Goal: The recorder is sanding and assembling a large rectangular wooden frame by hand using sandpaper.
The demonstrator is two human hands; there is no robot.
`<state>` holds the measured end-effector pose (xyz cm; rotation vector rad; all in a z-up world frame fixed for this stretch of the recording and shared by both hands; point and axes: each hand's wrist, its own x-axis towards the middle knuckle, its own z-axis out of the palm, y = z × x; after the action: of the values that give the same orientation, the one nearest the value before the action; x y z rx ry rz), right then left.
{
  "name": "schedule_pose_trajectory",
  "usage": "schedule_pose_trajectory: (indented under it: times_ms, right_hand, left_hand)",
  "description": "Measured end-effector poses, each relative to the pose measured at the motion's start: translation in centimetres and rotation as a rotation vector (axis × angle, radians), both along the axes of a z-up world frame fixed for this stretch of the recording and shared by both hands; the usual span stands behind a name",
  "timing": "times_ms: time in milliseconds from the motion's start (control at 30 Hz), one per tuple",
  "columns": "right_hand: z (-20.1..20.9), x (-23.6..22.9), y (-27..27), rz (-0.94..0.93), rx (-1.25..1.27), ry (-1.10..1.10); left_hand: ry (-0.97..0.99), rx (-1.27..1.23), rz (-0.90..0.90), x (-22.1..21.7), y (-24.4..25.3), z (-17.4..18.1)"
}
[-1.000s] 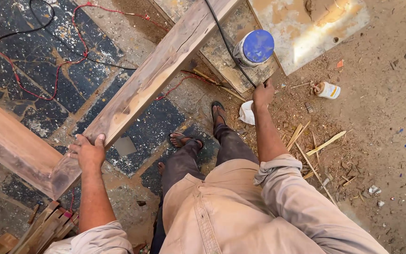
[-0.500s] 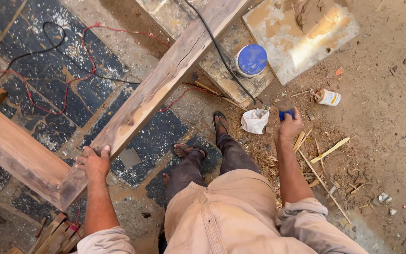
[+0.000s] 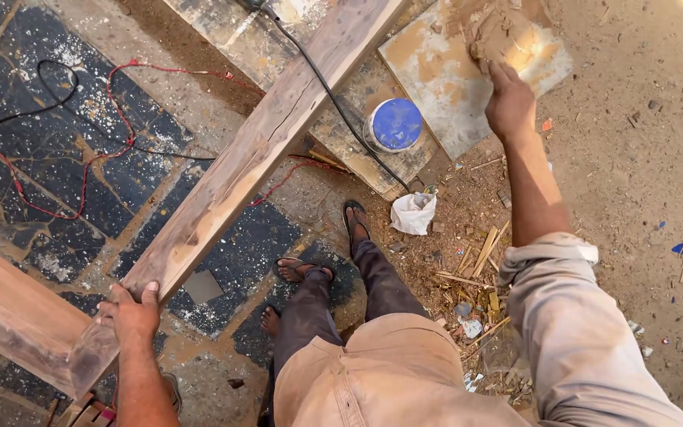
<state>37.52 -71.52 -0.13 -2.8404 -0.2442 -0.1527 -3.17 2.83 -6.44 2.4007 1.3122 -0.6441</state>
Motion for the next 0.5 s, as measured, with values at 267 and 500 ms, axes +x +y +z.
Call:
schedule_pose_trajectory:
  times_ms: [267,500]
  right_hand:
    - [-5.7,5.1,-1.5,0.178,-0.383,0.036]
    - [-5.7,5.9,-1.6,0.111,-0.393,0.274]
  left_hand:
    - [0.009,-0.02,0.039,0.0,-0.8,0.8]
    - [0.052,-0.029,0.051,0.6,-1.0,1.6]
